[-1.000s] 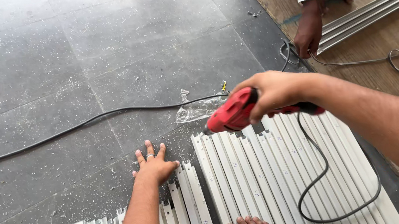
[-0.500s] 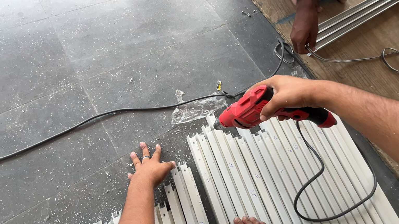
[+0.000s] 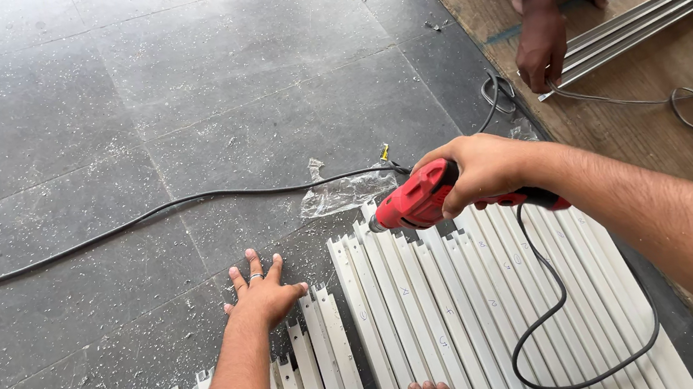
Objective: The person uses a red corded drill to make holes in a stack of white plastic profiles laid on the floor. They adjust the drill bit, position the profiles, and drill multiple holes along the length of the stack. Other workers are visible nearby handling similar materials.
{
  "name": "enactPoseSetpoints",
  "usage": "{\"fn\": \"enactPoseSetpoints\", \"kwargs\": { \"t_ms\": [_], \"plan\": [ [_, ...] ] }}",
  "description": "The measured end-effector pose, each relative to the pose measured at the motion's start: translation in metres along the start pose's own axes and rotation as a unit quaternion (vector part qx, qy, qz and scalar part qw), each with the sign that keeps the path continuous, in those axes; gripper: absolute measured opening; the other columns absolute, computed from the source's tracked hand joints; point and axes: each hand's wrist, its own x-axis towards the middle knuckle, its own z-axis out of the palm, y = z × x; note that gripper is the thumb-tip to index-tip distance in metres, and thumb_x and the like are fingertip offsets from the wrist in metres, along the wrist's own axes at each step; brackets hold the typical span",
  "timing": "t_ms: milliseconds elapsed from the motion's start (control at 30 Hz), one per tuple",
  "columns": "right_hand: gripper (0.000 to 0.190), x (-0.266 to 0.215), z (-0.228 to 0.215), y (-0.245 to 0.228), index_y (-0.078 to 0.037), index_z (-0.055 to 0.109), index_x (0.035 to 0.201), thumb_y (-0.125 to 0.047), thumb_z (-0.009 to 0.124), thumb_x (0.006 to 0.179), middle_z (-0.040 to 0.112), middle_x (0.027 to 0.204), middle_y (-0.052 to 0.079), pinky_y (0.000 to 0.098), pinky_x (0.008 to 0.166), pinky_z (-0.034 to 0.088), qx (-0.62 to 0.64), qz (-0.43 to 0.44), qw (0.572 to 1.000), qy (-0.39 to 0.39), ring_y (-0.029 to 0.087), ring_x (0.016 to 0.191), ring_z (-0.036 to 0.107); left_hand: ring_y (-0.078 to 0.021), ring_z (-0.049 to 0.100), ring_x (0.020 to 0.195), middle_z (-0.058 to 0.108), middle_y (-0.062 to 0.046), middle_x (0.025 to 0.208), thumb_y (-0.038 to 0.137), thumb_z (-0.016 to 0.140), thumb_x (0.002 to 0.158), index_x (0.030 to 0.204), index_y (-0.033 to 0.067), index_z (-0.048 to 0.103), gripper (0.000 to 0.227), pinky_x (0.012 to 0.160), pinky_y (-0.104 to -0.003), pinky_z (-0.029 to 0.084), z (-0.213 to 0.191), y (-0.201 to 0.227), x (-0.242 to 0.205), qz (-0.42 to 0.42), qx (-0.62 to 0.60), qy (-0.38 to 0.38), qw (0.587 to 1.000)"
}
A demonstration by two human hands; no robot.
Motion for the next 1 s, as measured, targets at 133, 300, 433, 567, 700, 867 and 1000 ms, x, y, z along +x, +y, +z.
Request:
{"fn": "enactPoseSetpoints", "kwargs": {
  "t_ms": [133,300,433,567,700,867,1000],
  "plan": [
    [0.082,-0.008,0.007,-0.015,-0.029,0.064,0.134,-0.024,0.088,0.056,0.078,0.107,0.006,0.0362,0.088,0.057,-0.153,-0.079,0.984,0.041,0.023,0.097,0.074,-0.0342,-0.017,0.159,-0.017,0.001,0.173,0.066,0.061,0.087,0.163,0.0411,0.016,0.092,0.122,-0.071,0.009,-0.002,0.002,-0.004,0.003,0.015,0.001,1.000],
    [0.086,-0.010,0.004,-0.039,-0.036,0.058,0.140,-0.028,0.083,0.058,0.077,0.115,0.002,0.0384,0.094,0.057,-0.249,-0.031,0.968,0.011,0.023,0.106,0.074,-0.0347,-0.017,0.159,-0.019,0.001,0.173,0.066,0.061,0.087,0.164,0.0404,0.014,0.094,0.122,-0.071,0.009,-0.007,0.004,-0.007,0.006,0.015,-0.005,1.000],
    [0.086,-0.014,0.002,-0.061,-0.041,0.057,0.140,-0.022,0.080,0.059,0.075,0.117,-0.001,0.0380,0.093,0.058,-0.308,-0.034,0.951,-0.004,0.021,0.108,0.072,-0.0356,-0.019,0.158,-0.021,0.000,0.173,0.066,0.061,0.087,0.164,0.0406,0.014,0.094,0.122,-0.071,0.008,-0.010,0.006,-0.008,0.003,0.011,-0.016,1.000],
    [0.080,-0.016,0.004,-0.073,-0.041,0.058,0.139,-0.020,0.075,0.063,0.075,0.116,-0.001,0.0392,0.090,0.058,-0.356,-0.062,0.932,-0.007,0.022,0.109,0.071,-0.0359,-0.021,0.158,-0.021,0.001,0.173,0.064,0.062,0.087,0.164,0.0408,0.013,0.095,0.122,-0.071,0.008,-0.010,0.007,-0.010,0.006,0.008,-0.026,1.000],
    [0.081,-0.014,0.019,-0.079,-0.042,0.055,0.143,-0.019,0.072,0.067,0.073,0.113,0.003,0.0398,0.083,0.060,-0.410,-0.092,0.907,-0.016,0.024,0.100,0.074,-0.0352,-0.023,0.157,-0.023,0.001,0.172,0.065,0.064,0.086,0.164,0.0413,0.011,0.098,0.122,-0.072,0.007,-0.011,0.007,-0.012,0.007,0.004,-0.031,0.999],
    [0.073,-0.002,0.013,-0.080,-0.044,0.059,0.138,-0.019,0.073,0.070,0.074,0.102,0.002,0.0403,0.077,0.058,-0.437,-0.146,0.888,-0.011,0.023,0.095,0.073,-0.0377,-0.022,0.157,-0.024,0.000,0.172,0.061,0.069,0.084,0.165,0.0399,0.010,0.103,0.121,-0.072,0.006,-0.005,0.005,-0.017,0.007,0.014,-0.022,1.000],
    [0.066,0.001,0.014,-0.080,-0.048,0.062,0.132,-0.018,0.077,0.074,0.071,0.101,-0.001,0.0390,0.080,0.058,-0.500,-0.185,0.846,-0.028,0.020,0.095,0.072,-0.0350,-0.023,0.158,-0.026,0.002,0.171,0.063,0.066,0.084,0.164,0.0416,0.008,0.101,0.122,-0.070,0.006,-0.009,0.005,-0.011,0.009,0.000,-0.022,1.000]
  ]
}}
